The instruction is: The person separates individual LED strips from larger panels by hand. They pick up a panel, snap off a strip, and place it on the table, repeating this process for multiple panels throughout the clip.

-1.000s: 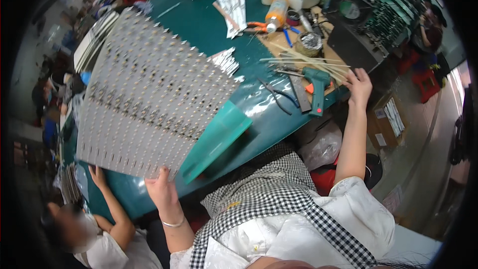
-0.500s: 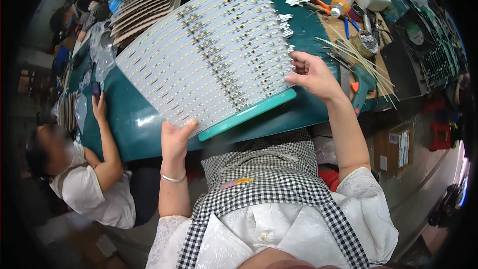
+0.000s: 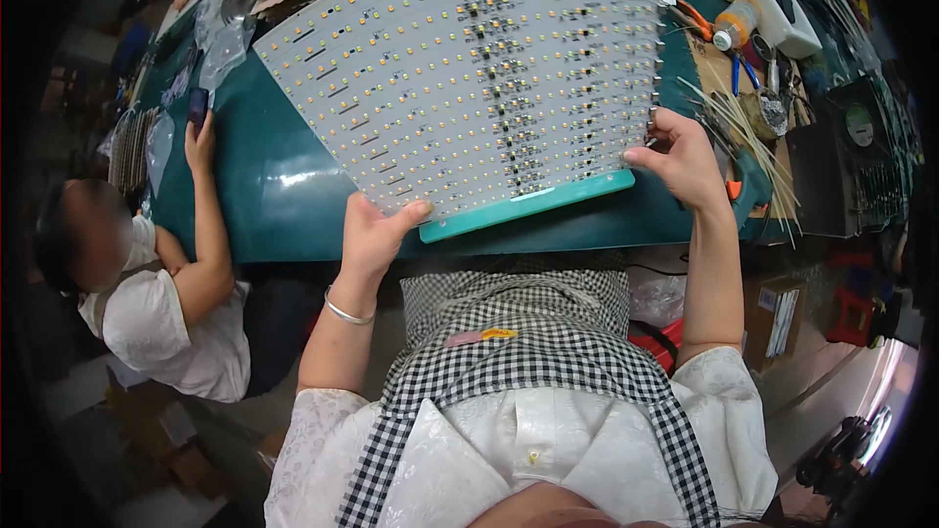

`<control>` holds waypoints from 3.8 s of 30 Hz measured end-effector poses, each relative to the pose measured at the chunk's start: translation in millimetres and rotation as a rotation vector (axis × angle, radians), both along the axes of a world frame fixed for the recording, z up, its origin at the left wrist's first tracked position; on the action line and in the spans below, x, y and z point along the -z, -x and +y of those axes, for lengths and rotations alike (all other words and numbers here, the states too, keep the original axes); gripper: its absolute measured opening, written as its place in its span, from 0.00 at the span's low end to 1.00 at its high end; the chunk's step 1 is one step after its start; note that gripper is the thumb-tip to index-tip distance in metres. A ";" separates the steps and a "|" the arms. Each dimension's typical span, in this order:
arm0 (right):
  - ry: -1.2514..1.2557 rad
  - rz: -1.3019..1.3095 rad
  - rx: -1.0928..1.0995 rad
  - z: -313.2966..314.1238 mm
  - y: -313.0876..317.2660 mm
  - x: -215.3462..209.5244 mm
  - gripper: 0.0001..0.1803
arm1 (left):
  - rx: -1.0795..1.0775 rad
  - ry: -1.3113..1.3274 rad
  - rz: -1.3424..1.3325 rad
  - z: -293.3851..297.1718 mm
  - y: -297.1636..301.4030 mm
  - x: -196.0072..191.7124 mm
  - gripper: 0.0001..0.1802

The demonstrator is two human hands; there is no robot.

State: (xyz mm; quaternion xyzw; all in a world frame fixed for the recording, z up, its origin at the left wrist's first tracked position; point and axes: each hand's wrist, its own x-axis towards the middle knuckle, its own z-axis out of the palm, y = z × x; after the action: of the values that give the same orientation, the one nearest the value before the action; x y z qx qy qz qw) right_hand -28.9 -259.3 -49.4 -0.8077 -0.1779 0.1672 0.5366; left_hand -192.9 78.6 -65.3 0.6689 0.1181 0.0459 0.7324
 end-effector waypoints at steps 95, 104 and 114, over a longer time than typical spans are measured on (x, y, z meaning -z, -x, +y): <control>-0.206 -0.670 0.027 8.9 30.7 34.5 0.10 | 0.118 -0.552 -0.802 -13.2 14.2 7.2 0.09; -0.434 0.021 0.232 3.0 30.3 36.7 0.17 | 0.080 -0.522 -0.809 -11.5 4.2 13.8 0.10; -0.420 0.163 0.452 -1.0 -57.9 32.4 0.10 | -0.457 0.093 -0.499 7.8 -13.2 -26.4 0.16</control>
State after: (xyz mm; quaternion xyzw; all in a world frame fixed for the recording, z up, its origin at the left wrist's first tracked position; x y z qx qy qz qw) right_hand 28.9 -260.4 -81.8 -0.6823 0.0190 0.0678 0.7276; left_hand -179.7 86.4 -38.9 0.5592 0.0838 0.3658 0.7393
